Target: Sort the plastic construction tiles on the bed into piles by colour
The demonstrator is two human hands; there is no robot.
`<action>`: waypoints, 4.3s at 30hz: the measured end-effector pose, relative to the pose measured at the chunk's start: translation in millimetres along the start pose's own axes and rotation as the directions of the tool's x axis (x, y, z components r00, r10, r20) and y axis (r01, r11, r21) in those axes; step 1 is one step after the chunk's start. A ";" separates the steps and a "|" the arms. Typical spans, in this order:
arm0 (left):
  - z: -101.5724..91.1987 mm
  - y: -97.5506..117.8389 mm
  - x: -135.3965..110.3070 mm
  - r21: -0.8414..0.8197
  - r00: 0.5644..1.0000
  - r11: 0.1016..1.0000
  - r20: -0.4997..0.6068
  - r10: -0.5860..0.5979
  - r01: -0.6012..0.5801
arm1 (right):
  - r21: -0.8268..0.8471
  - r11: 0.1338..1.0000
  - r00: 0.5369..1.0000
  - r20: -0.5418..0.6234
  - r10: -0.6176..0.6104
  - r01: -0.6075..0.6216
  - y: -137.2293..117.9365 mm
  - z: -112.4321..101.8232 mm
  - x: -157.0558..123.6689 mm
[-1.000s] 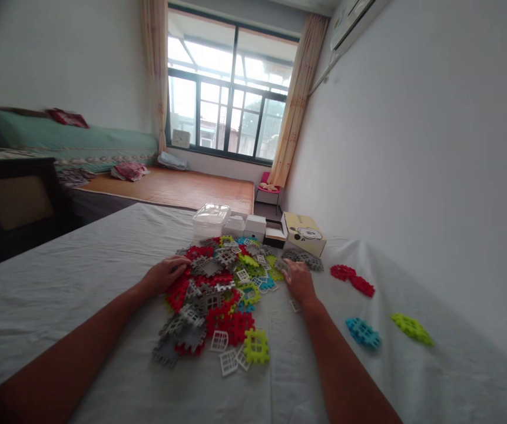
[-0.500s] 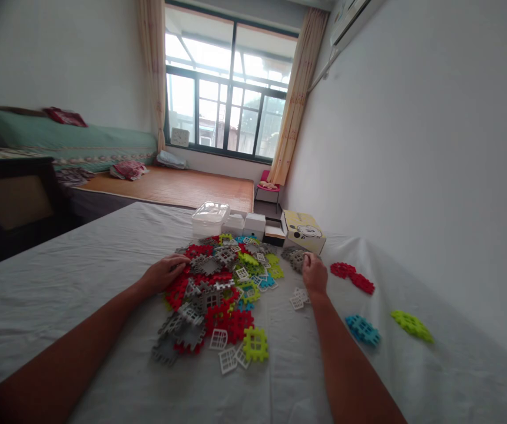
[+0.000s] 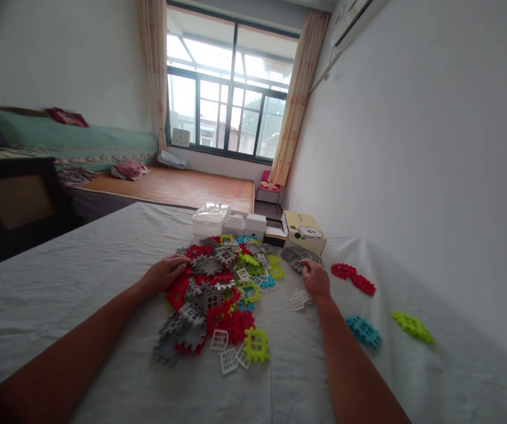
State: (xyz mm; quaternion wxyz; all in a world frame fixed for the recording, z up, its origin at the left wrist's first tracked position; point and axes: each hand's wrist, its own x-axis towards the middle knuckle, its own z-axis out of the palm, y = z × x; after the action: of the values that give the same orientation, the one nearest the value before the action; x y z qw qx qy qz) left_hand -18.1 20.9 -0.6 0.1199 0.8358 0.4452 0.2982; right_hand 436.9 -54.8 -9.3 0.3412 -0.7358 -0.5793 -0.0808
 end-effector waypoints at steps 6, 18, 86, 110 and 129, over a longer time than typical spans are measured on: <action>-2.1 2.9 -1.3 0.037 1.000 0.999 -0.003 0.009 -0.009 | -0.021 0.996 0.992 0.091 -0.089 0.091 -19.6 0.5 -10.2; -2.2 4.1 -1.5 0.034 1.000 0.999 -0.009 0.013 -0.012 | 0.521 0.750 0.642 0.421 -0.641 0.407 -120.7 -15.3 -50.1; 0.8 -4.3 -0.5 0.056 0.998 0.997 0.023 0.054 -0.056 | 0.480 0.859 0.743 0.506 -0.437 0.178 -145.0 -52.7 -93.0; -1.5 -3.8 1.2 0.070 0.999 0.998 0.043 0.002 -0.005 | -0.244 0.923 0.953 -0.136 0.272 -0.298 98.3 -77.7 15.5; 0.1 -0.8 -0.2 0.051 0.999 0.998 0.019 0.031 -0.031 | 0.595 0.774 0.668 0.487 -0.563 0.218 -154.1 -17.9 -78.7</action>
State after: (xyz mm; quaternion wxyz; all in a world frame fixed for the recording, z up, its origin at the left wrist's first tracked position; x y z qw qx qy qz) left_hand -18.7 21.2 -1.1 0.0976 0.8481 0.4386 0.2809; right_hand 277.1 -113.4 26.7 0.2696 -0.4584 -0.8090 0.2504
